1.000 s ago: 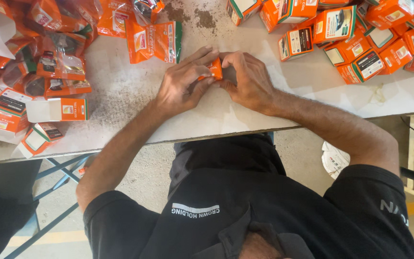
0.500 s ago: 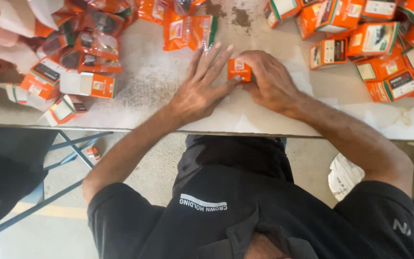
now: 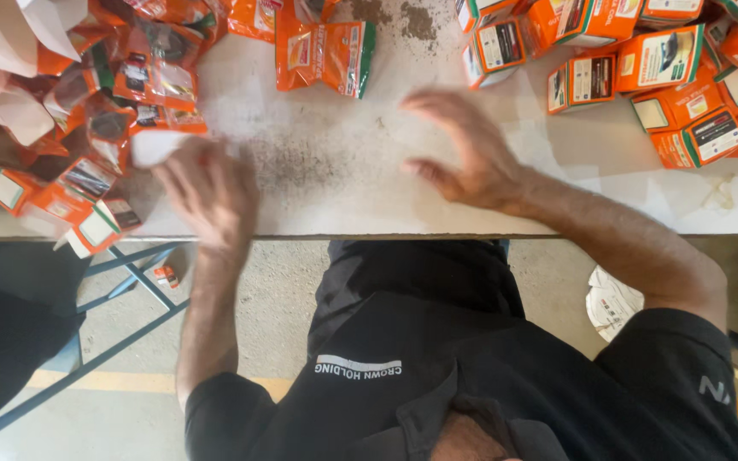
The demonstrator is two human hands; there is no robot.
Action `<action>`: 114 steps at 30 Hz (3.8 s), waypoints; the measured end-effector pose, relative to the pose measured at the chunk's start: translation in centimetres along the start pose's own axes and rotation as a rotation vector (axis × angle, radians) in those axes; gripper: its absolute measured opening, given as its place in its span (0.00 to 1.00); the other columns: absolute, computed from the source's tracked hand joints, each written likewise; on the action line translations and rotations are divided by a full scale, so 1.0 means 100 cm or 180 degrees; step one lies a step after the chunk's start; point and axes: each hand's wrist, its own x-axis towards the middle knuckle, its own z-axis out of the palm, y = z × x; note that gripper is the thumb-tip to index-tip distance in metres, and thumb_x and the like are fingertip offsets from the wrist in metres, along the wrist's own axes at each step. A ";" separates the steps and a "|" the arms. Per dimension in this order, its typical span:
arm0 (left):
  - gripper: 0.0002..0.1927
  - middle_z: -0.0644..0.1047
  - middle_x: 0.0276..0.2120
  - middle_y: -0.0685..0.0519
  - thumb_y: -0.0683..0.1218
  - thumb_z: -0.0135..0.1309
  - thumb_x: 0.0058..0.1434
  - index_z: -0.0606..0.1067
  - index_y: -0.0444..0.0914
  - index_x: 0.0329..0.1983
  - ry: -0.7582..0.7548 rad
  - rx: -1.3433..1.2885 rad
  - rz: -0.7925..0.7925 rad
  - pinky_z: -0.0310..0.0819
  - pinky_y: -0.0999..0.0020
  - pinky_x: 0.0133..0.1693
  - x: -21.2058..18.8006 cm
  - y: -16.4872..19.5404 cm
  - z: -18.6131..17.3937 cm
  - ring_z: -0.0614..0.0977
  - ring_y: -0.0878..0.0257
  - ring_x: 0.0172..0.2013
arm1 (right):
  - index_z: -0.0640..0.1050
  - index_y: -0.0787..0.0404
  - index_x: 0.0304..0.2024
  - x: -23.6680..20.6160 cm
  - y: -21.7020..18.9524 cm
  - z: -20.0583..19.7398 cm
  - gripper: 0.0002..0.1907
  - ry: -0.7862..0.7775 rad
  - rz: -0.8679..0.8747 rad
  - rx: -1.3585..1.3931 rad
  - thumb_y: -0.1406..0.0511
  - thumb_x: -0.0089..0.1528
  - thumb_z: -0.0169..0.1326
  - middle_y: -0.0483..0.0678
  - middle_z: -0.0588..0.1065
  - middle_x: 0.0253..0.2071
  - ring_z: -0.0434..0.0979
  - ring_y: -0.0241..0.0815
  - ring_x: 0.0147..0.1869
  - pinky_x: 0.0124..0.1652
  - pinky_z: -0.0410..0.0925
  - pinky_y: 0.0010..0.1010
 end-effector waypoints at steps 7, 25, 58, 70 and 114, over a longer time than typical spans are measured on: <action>0.25 0.70 0.61 0.41 0.48 0.66 0.64 0.73 0.39 0.62 0.0076 -0.1960 0.2549 0.76 0.56 0.55 0.064 0.104 0.031 0.78 0.49 0.55 | 0.59 0.63 0.73 0.003 -0.005 0.000 0.38 -0.0780 0.0859 0.1390 0.67 0.63 0.60 0.55 0.75 0.60 0.78 0.49 0.65 0.62 0.71 0.40; 0.25 0.74 0.43 0.46 0.47 0.69 0.59 0.71 0.39 0.55 -0.1008 -0.1536 0.1186 0.79 0.58 0.34 0.110 0.067 0.048 0.82 0.52 0.38 | 0.70 0.66 0.63 0.011 -0.007 -0.020 0.30 -0.0030 0.0858 0.0039 0.71 0.60 0.67 0.57 0.72 0.55 0.74 0.58 0.59 0.55 0.69 0.42; 0.29 0.79 0.40 0.46 0.37 0.56 0.63 0.57 0.31 0.63 -0.1485 -0.4055 -0.1445 0.74 0.69 0.35 0.093 0.132 0.052 0.78 0.66 0.33 | 0.63 0.69 0.69 -0.006 0.000 -0.005 0.37 0.0103 0.0533 -0.0249 0.69 0.62 0.67 0.62 0.71 0.56 0.72 0.65 0.59 0.56 0.68 0.48; 0.08 0.76 0.37 0.53 0.34 0.51 0.66 0.74 0.30 0.48 -0.1593 -0.4774 -0.1047 0.74 0.72 0.37 0.096 0.123 0.069 0.75 0.73 0.37 | 0.73 0.68 0.62 -0.001 -0.010 -0.007 0.31 0.0012 0.0125 -0.0784 0.74 0.56 0.65 0.61 0.71 0.59 0.74 0.61 0.60 0.56 0.70 0.47; 0.22 0.67 0.67 0.38 0.41 0.68 0.58 0.74 0.39 0.53 -0.0627 -0.2411 0.1649 0.65 0.40 0.69 0.087 0.095 0.042 0.68 0.38 0.68 | 0.62 0.64 0.64 0.006 -0.004 -0.008 0.36 -0.0090 0.0031 -0.0517 0.70 0.59 0.65 0.59 0.70 0.62 0.73 0.62 0.65 0.61 0.69 0.49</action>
